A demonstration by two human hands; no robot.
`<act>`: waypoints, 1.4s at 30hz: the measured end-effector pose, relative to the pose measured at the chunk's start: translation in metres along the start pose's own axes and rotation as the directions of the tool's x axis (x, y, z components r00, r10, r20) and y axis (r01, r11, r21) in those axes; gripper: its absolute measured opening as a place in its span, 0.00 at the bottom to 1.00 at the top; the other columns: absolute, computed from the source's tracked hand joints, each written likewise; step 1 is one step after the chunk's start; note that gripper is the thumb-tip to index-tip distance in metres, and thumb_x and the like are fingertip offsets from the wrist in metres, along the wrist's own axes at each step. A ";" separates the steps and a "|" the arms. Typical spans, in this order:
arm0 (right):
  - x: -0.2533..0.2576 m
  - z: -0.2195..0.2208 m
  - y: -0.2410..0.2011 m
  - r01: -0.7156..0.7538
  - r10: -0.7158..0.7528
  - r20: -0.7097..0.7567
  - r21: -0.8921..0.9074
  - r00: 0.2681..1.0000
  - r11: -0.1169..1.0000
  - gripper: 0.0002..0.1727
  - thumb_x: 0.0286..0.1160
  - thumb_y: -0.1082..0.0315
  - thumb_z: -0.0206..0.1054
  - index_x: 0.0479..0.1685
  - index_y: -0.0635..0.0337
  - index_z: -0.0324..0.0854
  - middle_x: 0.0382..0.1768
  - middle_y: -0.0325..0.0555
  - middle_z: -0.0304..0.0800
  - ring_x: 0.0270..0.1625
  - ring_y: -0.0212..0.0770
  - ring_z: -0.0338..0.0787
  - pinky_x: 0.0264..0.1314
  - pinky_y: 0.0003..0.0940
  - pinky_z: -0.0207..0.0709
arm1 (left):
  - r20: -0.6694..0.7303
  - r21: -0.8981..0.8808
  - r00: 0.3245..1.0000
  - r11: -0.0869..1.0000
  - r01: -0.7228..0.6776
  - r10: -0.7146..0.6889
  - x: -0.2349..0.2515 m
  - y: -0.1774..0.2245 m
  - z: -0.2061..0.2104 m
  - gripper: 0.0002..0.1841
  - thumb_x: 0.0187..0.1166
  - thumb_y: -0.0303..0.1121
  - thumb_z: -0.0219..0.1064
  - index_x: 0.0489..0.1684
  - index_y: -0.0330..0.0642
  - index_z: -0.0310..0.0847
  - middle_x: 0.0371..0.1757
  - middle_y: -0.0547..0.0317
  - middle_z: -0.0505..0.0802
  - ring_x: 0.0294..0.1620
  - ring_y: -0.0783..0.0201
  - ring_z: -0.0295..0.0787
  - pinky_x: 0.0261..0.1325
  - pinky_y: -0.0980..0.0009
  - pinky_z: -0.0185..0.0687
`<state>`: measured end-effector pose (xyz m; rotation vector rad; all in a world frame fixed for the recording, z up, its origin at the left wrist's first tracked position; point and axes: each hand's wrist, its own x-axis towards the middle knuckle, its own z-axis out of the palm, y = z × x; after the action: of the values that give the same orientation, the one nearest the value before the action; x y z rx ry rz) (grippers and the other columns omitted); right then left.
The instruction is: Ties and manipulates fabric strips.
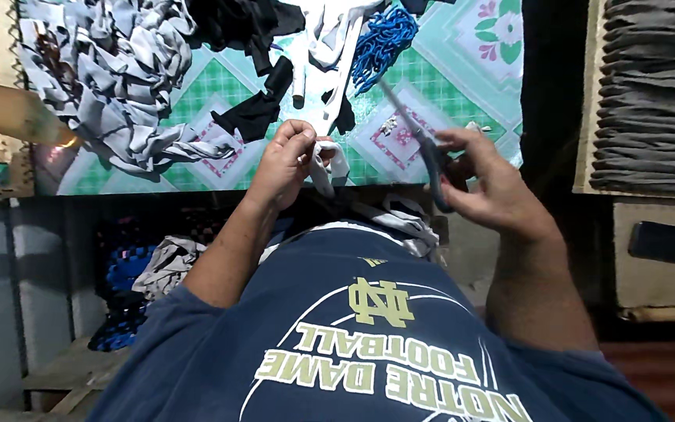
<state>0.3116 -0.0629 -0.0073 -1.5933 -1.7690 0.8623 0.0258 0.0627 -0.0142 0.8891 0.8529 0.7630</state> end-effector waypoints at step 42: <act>-0.012 -0.001 -0.017 0.125 -0.112 0.123 -0.112 0.986 0.986 0.26 0.64 0.67 0.70 0.67 0.61 0.84 0.53 0.52 0.86 0.42 0.43 0.86 0.42 0.44 0.84 | 0.025 0.263 0.994 0.958 -0.112 0.109 -0.001 -0.007 -0.004 0.04 0.89 0.25 0.52 0.49 0.44 0.70 0.42 0.61 0.94 0.41 0.70 0.93 0.51 0.71 0.88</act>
<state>0.3033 -0.0755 0.0062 -1.5202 -2.0095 0.8209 0.0232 0.0607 -0.0220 1.1853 0.9152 0.7510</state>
